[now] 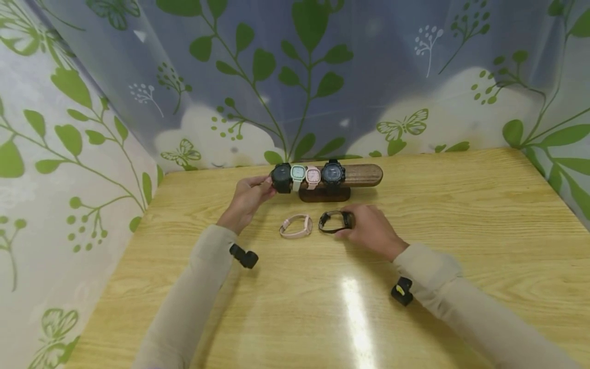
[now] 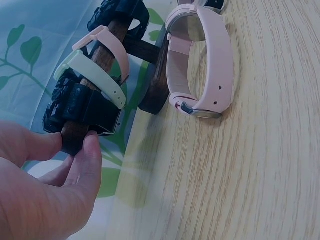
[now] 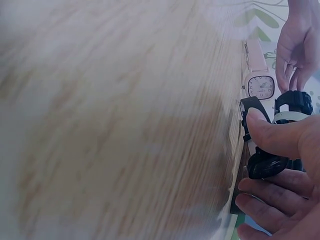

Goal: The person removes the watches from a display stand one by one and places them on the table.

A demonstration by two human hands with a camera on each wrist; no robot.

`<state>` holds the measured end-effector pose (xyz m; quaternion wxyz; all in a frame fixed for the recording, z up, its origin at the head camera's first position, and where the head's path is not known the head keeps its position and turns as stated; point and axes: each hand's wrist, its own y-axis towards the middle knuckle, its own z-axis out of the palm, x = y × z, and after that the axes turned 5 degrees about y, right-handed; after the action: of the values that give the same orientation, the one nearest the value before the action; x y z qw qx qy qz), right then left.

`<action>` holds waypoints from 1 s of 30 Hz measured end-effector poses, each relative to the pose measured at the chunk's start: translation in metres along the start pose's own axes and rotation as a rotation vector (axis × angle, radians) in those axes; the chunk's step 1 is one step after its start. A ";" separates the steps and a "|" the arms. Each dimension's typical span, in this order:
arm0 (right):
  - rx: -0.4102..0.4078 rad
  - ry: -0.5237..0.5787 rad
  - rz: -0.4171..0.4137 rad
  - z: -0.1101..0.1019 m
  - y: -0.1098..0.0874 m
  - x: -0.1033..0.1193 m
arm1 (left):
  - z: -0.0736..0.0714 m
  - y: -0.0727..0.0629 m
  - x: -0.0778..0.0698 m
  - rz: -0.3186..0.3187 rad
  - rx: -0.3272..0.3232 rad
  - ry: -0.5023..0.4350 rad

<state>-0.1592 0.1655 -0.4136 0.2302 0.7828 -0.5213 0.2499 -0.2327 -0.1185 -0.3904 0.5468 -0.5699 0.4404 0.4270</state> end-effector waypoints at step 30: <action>0.034 -0.018 0.013 0.008 0.005 0.001 | 0.000 0.000 0.000 -0.001 -0.001 0.009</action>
<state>-0.1625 0.1576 -0.4183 0.2106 0.7855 -0.5240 0.2532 -0.2329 -0.1186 -0.3903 0.5446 -0.5724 0.4425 0.4243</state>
